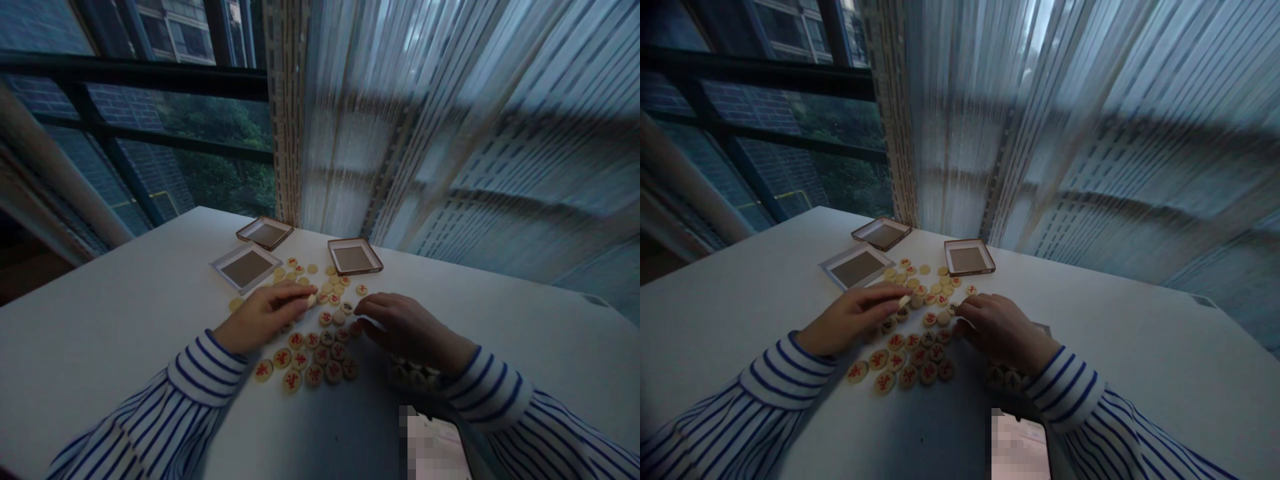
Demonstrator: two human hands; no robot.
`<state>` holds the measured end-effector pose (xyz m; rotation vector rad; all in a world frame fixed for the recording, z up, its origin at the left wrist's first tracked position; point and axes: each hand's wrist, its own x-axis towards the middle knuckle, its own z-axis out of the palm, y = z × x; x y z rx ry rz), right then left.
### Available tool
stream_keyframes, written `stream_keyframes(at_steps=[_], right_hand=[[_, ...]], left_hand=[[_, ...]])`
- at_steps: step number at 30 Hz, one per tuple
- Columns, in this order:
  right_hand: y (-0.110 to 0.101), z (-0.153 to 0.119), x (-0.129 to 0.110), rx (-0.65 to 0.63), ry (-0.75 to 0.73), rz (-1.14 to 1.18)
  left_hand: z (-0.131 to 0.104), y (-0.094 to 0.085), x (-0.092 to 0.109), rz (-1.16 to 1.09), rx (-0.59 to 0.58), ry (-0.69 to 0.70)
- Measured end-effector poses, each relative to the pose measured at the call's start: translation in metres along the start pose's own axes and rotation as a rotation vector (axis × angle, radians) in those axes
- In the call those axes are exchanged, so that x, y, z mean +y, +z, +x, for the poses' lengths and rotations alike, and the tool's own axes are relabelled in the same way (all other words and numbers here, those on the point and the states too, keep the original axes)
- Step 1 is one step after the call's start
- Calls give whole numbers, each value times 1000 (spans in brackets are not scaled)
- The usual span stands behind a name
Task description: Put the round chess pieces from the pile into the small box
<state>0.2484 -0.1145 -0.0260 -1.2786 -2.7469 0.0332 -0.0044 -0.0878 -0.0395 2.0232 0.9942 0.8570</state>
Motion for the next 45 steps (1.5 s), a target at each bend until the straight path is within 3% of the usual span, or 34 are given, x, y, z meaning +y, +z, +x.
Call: stream_keyframes(at_steps=[7,19,22,25,28,34,45], right_hand=[[0,-1,-2,-3,1,-2],[0,-1,-4,12,-10,6],[0,-1,-4,23,-6,6],[-1,0,-4,7,-6,1],[0,1,-4,8,-7,-3],[2,2,-4,22,-16,-1],[2,9,-8,-24,-25,-29]], left_hand=[[-4,3,-10,-535,3,-209],[-7,3,-4,-934,-24,-122],[-6,2,-2,-944,-19,-141],[-5,4,-2,-808,-27,-190],[-4,7,-2,-492,-58,-211],[-2,11,-4,363,-108,93],[1,9,-11,613,-180,178]])
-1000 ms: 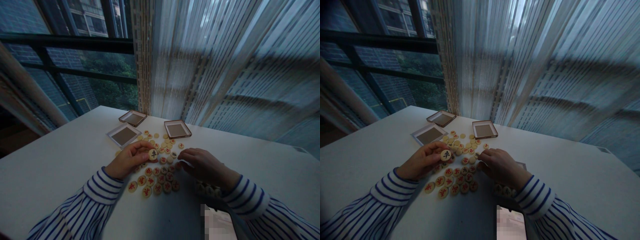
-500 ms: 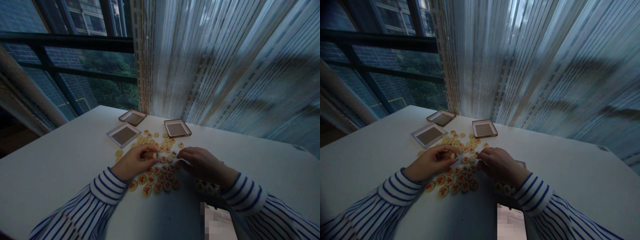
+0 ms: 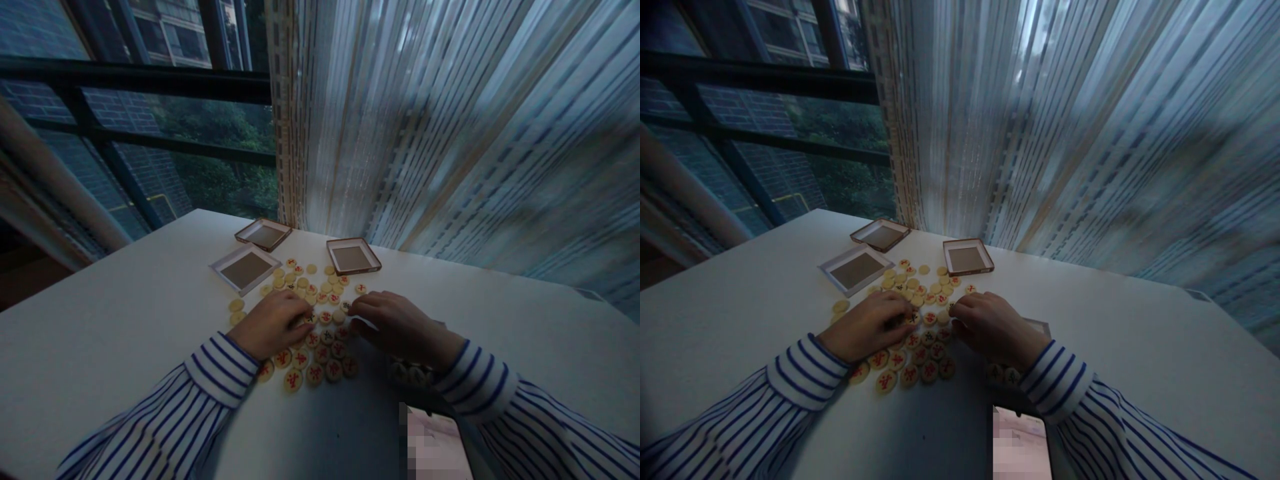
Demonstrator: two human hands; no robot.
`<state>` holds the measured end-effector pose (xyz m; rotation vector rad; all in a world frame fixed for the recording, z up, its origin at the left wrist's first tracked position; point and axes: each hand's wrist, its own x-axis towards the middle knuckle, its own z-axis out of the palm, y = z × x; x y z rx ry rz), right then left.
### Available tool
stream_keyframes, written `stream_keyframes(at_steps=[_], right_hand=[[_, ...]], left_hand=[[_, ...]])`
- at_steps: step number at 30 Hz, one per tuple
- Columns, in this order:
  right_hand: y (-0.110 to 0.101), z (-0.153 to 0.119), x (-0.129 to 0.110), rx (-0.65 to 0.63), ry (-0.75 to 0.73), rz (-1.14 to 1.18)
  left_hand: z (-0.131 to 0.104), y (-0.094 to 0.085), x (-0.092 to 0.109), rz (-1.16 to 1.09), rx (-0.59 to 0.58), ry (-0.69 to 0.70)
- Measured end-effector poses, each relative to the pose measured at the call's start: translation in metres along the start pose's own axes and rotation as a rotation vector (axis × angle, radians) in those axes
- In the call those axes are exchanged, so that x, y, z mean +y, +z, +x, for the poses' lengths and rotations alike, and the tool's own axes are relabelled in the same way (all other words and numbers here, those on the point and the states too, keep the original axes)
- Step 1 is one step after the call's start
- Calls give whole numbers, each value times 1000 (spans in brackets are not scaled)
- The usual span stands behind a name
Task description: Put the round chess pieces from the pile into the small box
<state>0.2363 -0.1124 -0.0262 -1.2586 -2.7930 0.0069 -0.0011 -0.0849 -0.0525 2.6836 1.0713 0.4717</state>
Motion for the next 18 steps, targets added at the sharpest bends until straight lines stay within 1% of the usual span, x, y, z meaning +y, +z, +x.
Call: stream_keyframes(at_steps=[3,8,12,18], right_hand=[[0,1,0,-12,-3,-4],[-2,2,-1,-18,-6,-3],[-4,3,-2,-28,-7,0],[-4,5,-3,-42,-4,-2]], left_hand=[[1,2,-1,23,-21,6],[2,3,-2,50,-13,4],[2,3,-2,80,-42,-1],[2,1,0,53,-61,-6]])
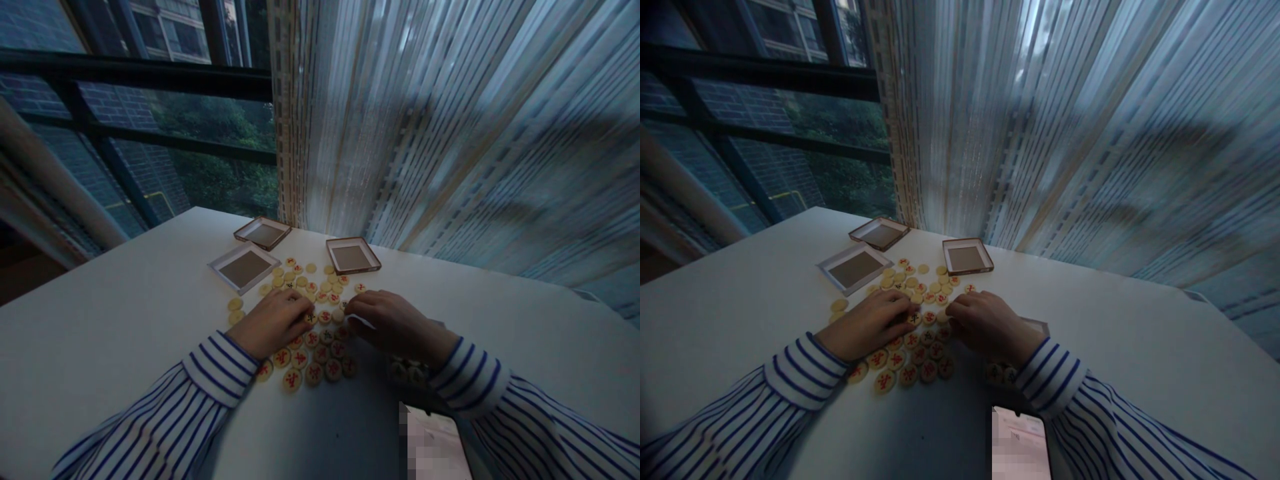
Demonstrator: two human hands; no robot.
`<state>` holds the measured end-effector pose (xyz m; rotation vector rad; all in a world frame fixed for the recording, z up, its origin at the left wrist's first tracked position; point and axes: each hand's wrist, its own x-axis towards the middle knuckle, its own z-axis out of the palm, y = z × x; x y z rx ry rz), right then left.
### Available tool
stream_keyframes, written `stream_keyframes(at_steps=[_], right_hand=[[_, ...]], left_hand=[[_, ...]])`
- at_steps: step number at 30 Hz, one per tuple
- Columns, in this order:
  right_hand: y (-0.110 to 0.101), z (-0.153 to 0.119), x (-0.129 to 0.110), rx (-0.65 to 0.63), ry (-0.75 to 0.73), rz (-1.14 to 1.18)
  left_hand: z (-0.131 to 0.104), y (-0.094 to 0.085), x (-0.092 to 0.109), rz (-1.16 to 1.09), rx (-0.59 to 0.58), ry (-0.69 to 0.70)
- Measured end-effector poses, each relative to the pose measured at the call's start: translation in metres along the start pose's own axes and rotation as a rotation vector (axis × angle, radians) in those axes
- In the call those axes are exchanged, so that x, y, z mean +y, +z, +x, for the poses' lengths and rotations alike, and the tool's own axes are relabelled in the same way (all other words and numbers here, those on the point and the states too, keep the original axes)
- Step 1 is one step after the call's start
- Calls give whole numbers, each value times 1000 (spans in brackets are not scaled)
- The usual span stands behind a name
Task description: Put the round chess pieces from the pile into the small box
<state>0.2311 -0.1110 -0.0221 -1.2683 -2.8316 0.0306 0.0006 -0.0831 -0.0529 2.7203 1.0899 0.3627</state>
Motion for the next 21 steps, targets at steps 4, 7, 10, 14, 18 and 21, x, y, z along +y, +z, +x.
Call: stream_keyframes(at_steps=[4,7,10,14,18,21], right_hand=[[-1,2,0,-5,0,-11],[-2,6,-1,-14,-14,-12],[-1,12,0,-51,-21,-18],[0,19,0,-86,-36,-8],[2,23,2,-123,-55,5],[2,25,3,-130,-72,8]], left_hand=[[-1,-2,0,-56,29,3],[-3,-5,-3,-85,144,-1],[-6,-10,-7,-53,337,-33],[-9,-16,-9,-32,516,-76],[-10,-18,-10,-68,564,-103],[-11,-19,-10,-109,578,-153]])
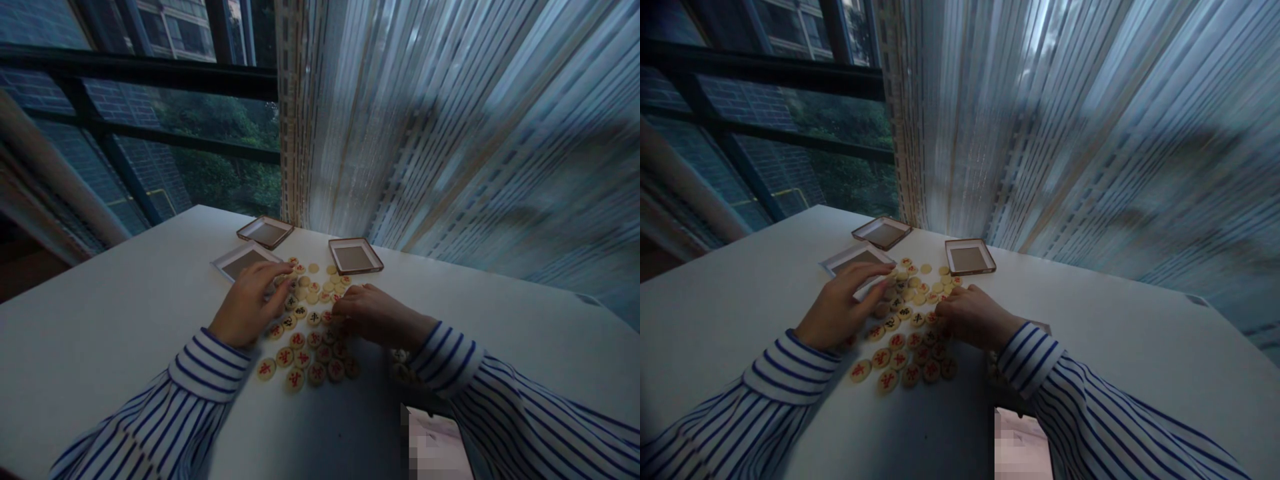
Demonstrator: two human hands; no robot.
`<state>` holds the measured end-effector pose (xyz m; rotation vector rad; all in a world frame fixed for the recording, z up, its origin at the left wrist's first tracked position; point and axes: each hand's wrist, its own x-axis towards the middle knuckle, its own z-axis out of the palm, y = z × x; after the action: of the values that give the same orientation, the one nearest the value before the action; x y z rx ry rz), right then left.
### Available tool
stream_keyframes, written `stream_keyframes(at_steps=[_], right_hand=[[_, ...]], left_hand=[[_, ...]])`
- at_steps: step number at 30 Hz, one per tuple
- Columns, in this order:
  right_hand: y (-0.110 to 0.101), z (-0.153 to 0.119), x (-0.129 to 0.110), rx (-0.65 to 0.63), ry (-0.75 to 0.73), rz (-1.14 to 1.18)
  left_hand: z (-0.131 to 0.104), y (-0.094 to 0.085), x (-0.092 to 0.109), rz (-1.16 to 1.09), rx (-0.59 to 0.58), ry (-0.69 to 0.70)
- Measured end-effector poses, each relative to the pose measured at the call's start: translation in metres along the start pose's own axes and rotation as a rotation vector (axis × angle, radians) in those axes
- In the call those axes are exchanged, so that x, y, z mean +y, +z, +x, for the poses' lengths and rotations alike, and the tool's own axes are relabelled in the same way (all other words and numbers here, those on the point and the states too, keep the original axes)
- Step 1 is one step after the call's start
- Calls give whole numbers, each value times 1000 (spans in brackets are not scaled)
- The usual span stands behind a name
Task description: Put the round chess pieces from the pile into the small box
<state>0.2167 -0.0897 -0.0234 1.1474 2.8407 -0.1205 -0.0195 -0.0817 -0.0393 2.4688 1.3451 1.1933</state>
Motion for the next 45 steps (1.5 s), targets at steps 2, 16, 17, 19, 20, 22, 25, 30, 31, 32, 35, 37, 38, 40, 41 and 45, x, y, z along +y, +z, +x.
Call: stream_keyframes(at_steps=[2,16,17,19,20,22,25,30,31,32,35,37,38,40,41,45], right_hand=[[-1,1,1,-7,-6,-4],[12,-8,10,381,-9,421],[12,-8,9,402,-14,457],[10,-8,8,418,6,529],[9,-8,8,416,28,561],[8,-9,7,414,72,604],[7,-11,8,430,91,592],[7,-14,11,457,36,470],[7,-14,11,447,15,434],[7,-14,12,430,-6,391],[7,-13,11,330,-28,237],[6,-11,10,266,-17,165],[6,-11,10,240,-7,146],[7,-9,10,207,8,130],[8,-8,10,195,12,126],[11,-6,14,167,21,106]], left_hand=[[0,-1,1,-17,2,-58],[-2,3,6,-49,-22,-120],[-1,3,6,-48,-27,-117],[-1,3,7,-41,-40,-110],[-1,3,8,-37,-45,-107],[-1,3,8,-32,-43,-106],[-1,3,7,-27,-37,-106],[-2,4,7,-19,-33,-97],[-2,4,7,-15,-35,-95],[-2,5,6,-11,-36,-91],[-2,6,5,0,-40,-78],[-2,6,3,1,-40,-63],[-2,6,3,-2,-42,-58],[-2,6,2,-9,-48,-55],[-1,6,1,-13,-51,-54],[-1,4,1,-18,-41,-52]])
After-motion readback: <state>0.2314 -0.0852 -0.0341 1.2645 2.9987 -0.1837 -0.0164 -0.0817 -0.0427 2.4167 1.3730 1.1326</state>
